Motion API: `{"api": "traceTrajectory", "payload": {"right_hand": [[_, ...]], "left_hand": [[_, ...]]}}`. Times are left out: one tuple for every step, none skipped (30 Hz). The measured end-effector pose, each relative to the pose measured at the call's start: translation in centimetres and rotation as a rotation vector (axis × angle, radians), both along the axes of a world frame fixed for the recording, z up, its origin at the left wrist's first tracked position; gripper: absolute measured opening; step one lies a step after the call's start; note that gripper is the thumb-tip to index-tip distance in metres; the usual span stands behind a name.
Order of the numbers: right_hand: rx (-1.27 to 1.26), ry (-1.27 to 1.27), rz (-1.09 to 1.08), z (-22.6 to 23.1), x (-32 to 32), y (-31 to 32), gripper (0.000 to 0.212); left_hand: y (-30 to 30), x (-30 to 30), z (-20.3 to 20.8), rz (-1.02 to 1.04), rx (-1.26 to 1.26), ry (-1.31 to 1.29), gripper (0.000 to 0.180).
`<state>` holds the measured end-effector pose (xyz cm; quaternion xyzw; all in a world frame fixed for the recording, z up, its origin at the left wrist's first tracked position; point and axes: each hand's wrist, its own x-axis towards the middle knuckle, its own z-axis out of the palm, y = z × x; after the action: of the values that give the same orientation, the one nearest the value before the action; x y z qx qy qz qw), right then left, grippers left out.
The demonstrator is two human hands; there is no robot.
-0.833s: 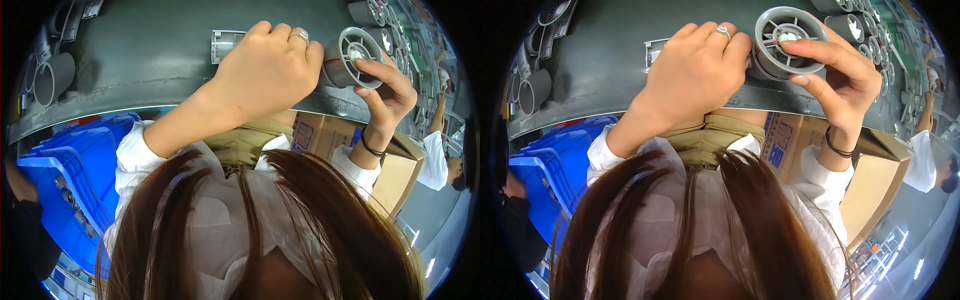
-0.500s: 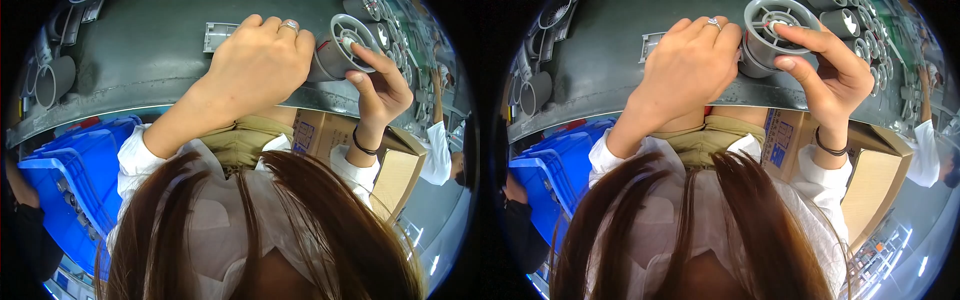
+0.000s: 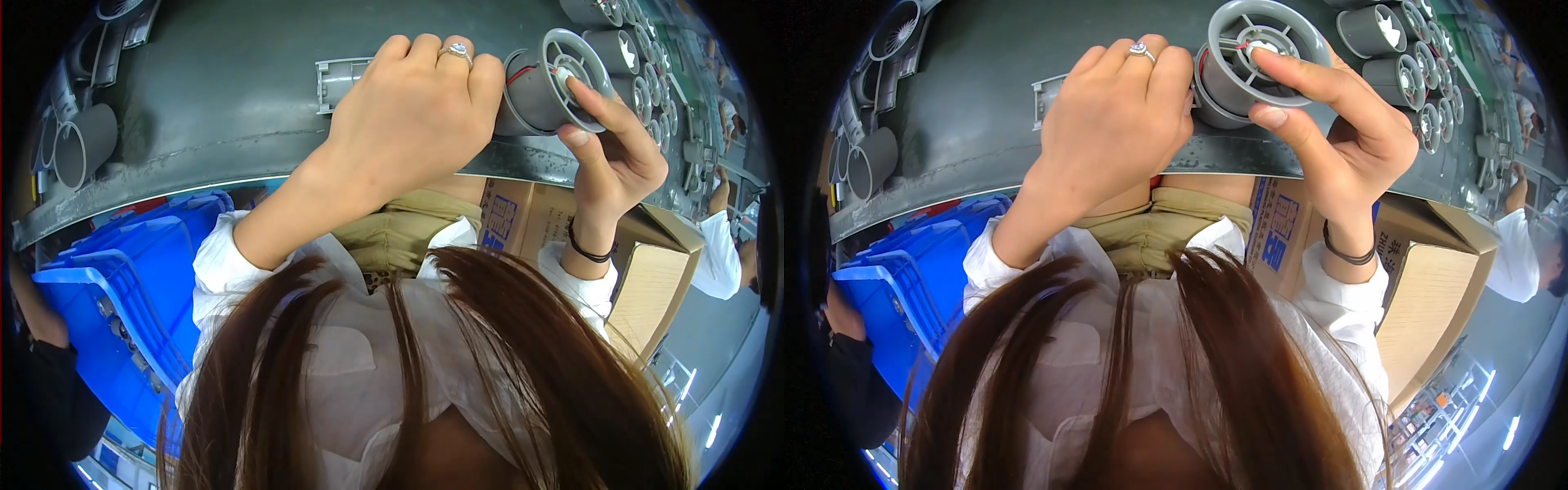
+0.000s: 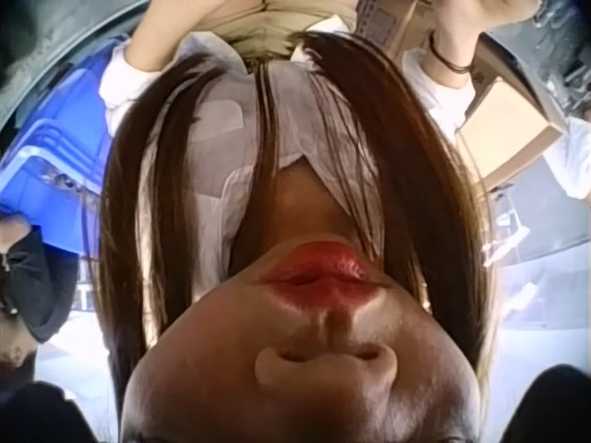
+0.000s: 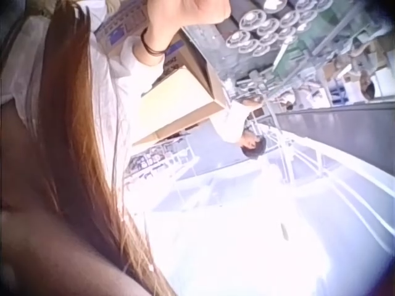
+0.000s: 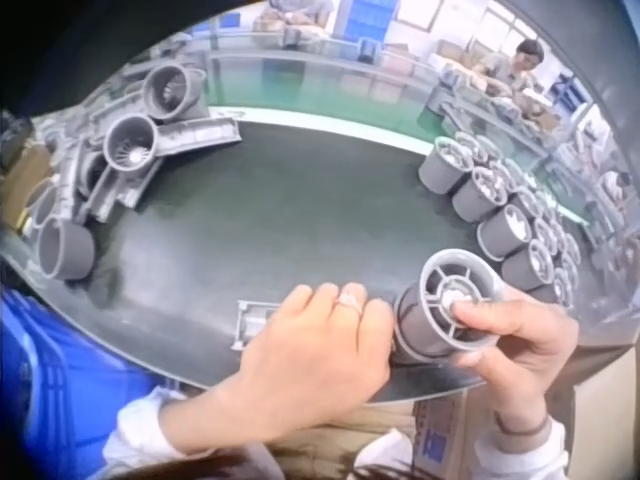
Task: The person assembles handheld fan housings by hand, inserting motor components and wires into the fan housings.
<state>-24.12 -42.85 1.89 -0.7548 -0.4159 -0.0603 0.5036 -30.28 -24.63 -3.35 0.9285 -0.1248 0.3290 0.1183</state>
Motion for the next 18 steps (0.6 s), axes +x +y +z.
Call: {"api": "traceTrajectory", "payload": {"right_hand": [[0.0, -0.004, 0.028, 0.0, 0.1, -0.1, 0.036], [0.0, 0.0, 0.025, 0.0, 0.1, -0.3, 0.036], [0.012, -0.002, 0.04, 0.0, 0.2, -0.5, 0.036], [0.024, -0.003, 0.057, -0.1, 0.2, -0.7, 0.037], [0.024, 0.003, 0.055, -0.1, 0.3, -0.8, 0.037], [0.007, 0.002, 0.08, 0.0, 0.4, -0.8, 0.036], [-0.011, -0.002, 0.103, 0.2, 0.5, -0.9, 0.036], [-0.012, 0.001, 0.1, 0.3, 0.5, -0.9, 0.036], [-0.026, 0.0, 0.097, 0.4, 0.5, -1.0, 0.036], [-0.038, -0.002, 0.096, 0.3, 0.5, -1.0, 0.036], [-0.037, 0.0, 0.094, 0.2, 0.5, -1.0, 0.036], [-0.02, -0.009, 0.103, 0.0, 0.5, -1.2, 0.036], [-0.002, -0.017, 0.116, -0.2, 0.6, -1.2, 0.037], [-0.001, -0.015, 0.119, -0.2, 0.5, -1.0, 0.037], [-0.056, -0.034, 0.099, -0.3, 0.3, -0.8, 0.038], [-0.113, -0.055, 0.077, -0.2, 0.0, -0.7, 0.038], [-0.113, -0.055, 0.077, -0.2, -0.2, -0.9, 0.038], [-0.135, -0.05, 0.073, -0.1, -0.3, -1.2, 0.039]], "left_hand": [[-0.1, -0.1, 0.0, 0.004, 0.011, 0.001, 0.016], [-0.2, -0.1, 0.0, 0.008, 0.023, 0.002, 0.016], [-0.1, -0.2, 0.1, 0.005, 0.023, 0.006, 0.016], [-0.1, -0.2, 0.2, -0.017, 0.009, 0.025, 0.017], [0.0, -0.3, 0.2, -0.039, -0.005, 0.043, 0.017], [0.0, -0.3, 0.3, -0.04, -0.005, 0.049, 0.017], [0.1, -0.3, 0.3, -0.057, -0.04, 0.054, 0.017], [0.2, -0.4, 0.4, -0.073, -0.074, 0.059, 0.018], [0.2, -0.4, 0.5, -0.076, -0.075, 0.061, 0.018], [0.3, -0.5, 0.7, -0.08, -0.086, 0.081, 0.018], [0.3, -0.5, 0.8, -0.084, -0.098, 0.1, 0.019], [0.2, -0.5, 0.7, -0.086, -0.097, 0.102, 0.019], [0.2, -0.6, 0.6, -0.077, -0.1, 0.108, 0.018], [0.1, -0.6, 0.6, -0.067, -0.104, 0.113, 0.018], [0.2, -0.6, 0.5, -0.065, -0.103, 0.115, 0.018], [0.2, -0.5, 0.5, -0.081, -0.148, 0.091, 0.018], [0.3, -0.5, 0.5, -0.098, -0.193, 0.067, 0.017], [0.2, -0.5, 0.5, -0.098, -0.193, 0.067, 0.017]]}}
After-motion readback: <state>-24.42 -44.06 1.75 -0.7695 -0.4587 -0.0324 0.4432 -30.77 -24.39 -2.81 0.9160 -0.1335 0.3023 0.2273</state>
